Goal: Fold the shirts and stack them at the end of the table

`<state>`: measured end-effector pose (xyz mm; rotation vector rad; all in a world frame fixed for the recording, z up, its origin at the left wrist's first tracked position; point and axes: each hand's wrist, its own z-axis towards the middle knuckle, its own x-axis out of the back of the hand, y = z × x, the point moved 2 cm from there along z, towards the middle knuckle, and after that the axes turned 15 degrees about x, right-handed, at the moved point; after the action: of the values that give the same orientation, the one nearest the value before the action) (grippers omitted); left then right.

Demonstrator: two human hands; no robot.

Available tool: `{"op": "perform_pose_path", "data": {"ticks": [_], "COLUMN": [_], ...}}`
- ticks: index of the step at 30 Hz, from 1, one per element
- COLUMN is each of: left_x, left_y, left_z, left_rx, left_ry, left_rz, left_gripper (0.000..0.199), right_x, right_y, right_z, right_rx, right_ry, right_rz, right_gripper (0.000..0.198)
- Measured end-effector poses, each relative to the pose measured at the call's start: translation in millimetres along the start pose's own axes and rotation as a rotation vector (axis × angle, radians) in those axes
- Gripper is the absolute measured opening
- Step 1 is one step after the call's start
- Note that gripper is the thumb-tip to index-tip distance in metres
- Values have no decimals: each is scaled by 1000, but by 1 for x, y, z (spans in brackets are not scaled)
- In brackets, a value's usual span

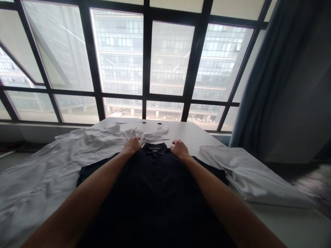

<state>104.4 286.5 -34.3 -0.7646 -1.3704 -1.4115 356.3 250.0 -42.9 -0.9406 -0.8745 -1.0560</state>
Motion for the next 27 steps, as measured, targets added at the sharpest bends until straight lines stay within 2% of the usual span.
{"op": "perform_pose_path", "data": {"ticks": [4,7,11,16,19,22,27], "left_x": [-10,-12,-24,-40,-40,-34,-39], "left_y": [10,14,6,-7,-3,7,25], "left_z": [-38,-63,-84,-95,-97,-91,-76], "left_rx": [-188,-282,-323,-351,-391,-328,-110], "left_ry": [-93,-151,-217,-66,-87,-144,-297], "left_rz": [51,99,85,-13,14,0,-183], "left_gripper": [23,20,20,24,24,21,11], "right_x": [-7,-13,-22,-26,-29,-32,-34], "right_y": [-47,-75,-85,-79,-74,-70,-66], "right_z": [-23,-32,-32,-23,-20,-19,-19], "right_rx": [175,235,183,27,-24,-33,-68], "right_ry": [-147,-240,-348,-451,-493,-448,-394], "right_rz": [39,56,63,257,355,442,582], "right_gripper": [18,22,30,15,12,13,19]}}
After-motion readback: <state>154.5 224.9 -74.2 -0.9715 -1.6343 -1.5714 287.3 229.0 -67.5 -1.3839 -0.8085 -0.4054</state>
